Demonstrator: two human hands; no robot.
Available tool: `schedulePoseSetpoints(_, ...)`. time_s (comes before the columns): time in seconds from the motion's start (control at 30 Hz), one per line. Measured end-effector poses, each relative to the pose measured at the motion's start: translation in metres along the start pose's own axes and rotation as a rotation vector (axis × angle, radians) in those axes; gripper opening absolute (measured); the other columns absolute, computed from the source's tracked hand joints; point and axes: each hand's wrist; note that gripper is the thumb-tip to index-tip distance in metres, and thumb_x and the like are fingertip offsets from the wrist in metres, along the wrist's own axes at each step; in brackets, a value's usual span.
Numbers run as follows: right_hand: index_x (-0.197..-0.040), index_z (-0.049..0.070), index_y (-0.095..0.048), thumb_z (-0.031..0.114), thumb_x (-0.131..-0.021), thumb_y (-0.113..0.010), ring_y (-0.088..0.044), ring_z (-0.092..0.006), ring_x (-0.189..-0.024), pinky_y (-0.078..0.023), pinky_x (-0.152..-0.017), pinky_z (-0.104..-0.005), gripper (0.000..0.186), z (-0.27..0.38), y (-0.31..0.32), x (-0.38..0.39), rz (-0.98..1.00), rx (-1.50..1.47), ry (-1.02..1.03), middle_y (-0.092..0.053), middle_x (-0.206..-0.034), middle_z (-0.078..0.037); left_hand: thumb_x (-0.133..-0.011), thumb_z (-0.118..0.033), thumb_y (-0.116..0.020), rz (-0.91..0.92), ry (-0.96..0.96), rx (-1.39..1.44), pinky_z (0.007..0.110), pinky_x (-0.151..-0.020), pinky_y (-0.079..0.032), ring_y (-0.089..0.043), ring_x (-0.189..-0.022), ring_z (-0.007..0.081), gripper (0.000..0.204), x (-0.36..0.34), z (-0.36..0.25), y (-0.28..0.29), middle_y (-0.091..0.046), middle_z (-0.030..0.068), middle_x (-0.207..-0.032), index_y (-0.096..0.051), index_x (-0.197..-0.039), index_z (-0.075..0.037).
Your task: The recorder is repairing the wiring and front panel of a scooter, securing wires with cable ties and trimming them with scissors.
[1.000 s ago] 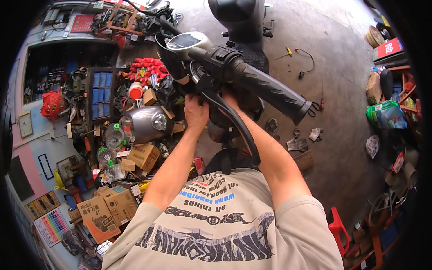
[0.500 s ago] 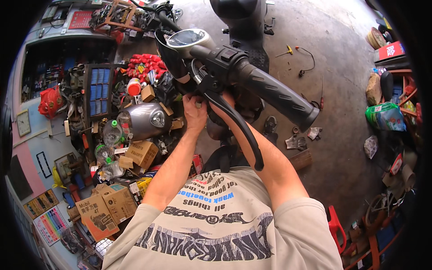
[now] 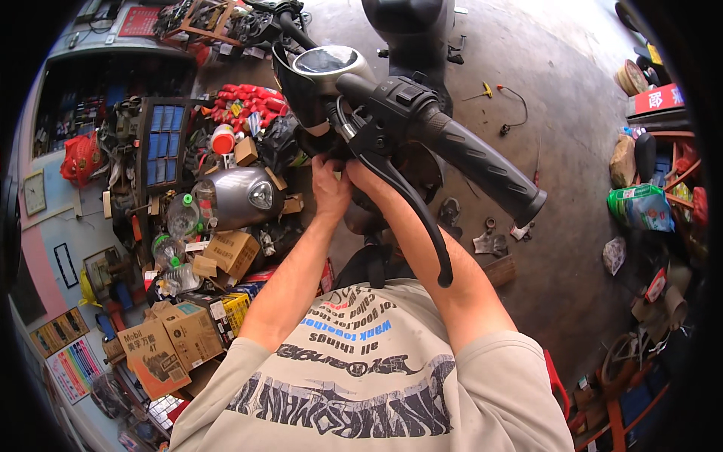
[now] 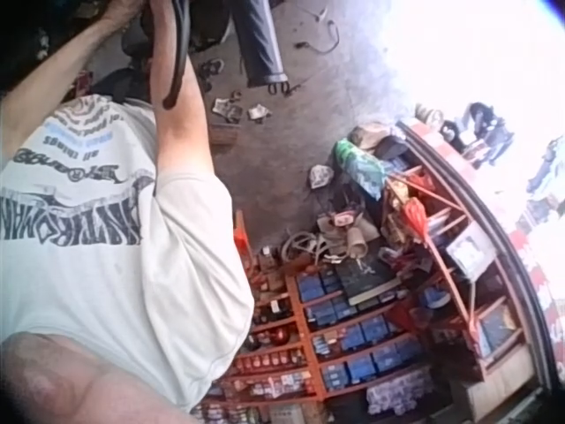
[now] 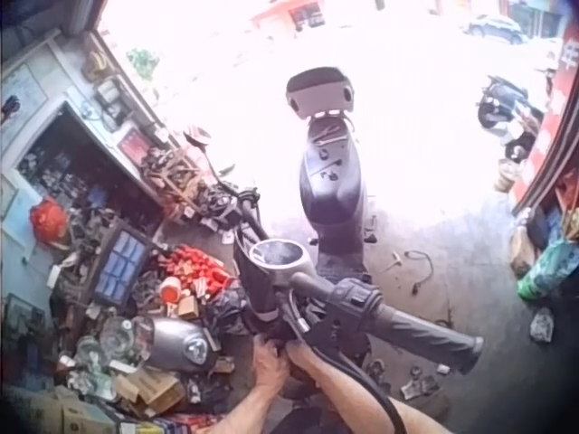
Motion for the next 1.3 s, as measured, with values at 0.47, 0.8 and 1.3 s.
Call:
schedulePoseSetpoints(0.47,-0.103,-0.003,-0.063,0.009,-0.082,-0.061,-0.066,-0.0187,-0.080,-0.055,-0.070,-0.0301,0.024,-0.016,-0.009,0.013,0.003,-1.067,-0.449,-0.065,-0.090,-0.010,-0.077,-0.016,-0.066,0.171,0.006,-0.340,0.045,-0.087,-0.043,-0.055,-0.104,0.0345,0.015,-0.008,-0.014,0.003,-0.058,0.0133,-0.106,-0.069,-0.090,-0.007)
schedulePoseSetpoints(0.8,-0.101,0.003,-0.065,0.021,-0.081,-0.071,-0.062,-0.0150,-0.079,-0.050,-0.070,-0.0295,0.027,-0.049,-0.039,0.004,0.000,-1.085,-0.211,-0.066,-0.091,-0.007,-0.076,-0.015,-0.065,0.154,0.134,-0.230,0.046,-0.087,-0.043,-0.053,-0.102,0.0368,0.012,-0.011,-0.020,-0.007,-0.055,0.0143,-0.102,-0.068,-0.084,-0.006)
schedulePoseSetpoints(1.3,-0.111,0.001,-0.064,0.025,-0.083,-0.069,-0.062,-0.0229,-0.101,-0.046,-0.090,-0.0339,0.038,-0.041,-0.016,0.007,-0.067,-0.684,-0.149,-0.066,-0.109,-0.013,-0.080,-0.019,-0.063,0.136,-0.006,-0.267,0.048,-0.085,-0.045,-0.054,-0.100,0.0425,0.028,-0.009,-0.016,-0.020,-0.054,0.0219,-0.107,-0.066,-0.101,-0.001)
Point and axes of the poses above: each hand's wrist, its own x-axis away from the middle knuckle, its own y-axis out of the back of the hand, z = x × y
